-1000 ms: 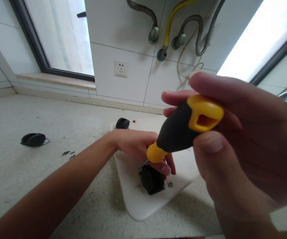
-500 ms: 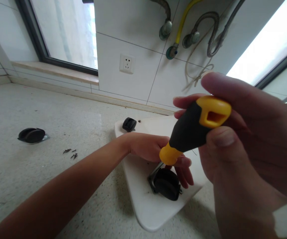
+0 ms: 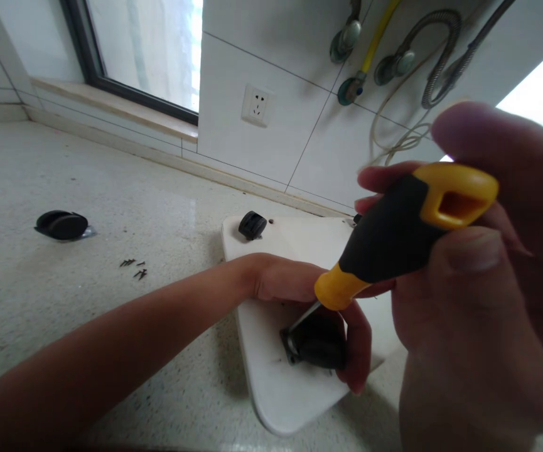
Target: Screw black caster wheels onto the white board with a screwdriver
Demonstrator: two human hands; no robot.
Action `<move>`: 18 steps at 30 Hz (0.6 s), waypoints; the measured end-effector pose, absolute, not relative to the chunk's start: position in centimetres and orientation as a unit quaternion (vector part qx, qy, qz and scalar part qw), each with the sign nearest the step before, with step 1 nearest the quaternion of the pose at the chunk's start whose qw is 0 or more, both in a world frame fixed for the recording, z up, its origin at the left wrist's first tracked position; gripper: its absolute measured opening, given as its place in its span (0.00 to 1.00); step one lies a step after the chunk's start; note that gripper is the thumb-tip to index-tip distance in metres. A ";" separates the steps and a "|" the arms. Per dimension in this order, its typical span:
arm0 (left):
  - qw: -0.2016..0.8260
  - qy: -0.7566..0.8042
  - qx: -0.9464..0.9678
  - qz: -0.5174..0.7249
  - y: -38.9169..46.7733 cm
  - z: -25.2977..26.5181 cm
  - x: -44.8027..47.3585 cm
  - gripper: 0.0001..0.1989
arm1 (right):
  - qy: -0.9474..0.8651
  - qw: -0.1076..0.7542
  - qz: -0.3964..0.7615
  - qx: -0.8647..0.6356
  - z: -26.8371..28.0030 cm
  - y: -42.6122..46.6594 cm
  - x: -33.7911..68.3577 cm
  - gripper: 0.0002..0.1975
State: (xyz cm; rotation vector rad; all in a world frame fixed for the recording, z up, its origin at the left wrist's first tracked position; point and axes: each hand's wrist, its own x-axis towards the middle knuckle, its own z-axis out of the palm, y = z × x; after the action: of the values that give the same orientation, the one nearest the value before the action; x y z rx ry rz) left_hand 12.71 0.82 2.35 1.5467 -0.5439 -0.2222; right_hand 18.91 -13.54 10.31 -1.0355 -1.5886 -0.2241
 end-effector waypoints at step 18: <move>0.692 -0.269 0.647 -0.175 0.8 2.2 12.8 0.31 | -0.628 0.648 -0.085 -0.423 9.7 -13.0 16.9 0.36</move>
State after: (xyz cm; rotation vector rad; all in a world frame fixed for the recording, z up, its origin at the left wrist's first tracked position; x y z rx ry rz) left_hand 12.85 0.79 2.20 1.4454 -0.6016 -0.3917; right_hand 16.93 -13.04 9.75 -0.9623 -1.4281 -0.1928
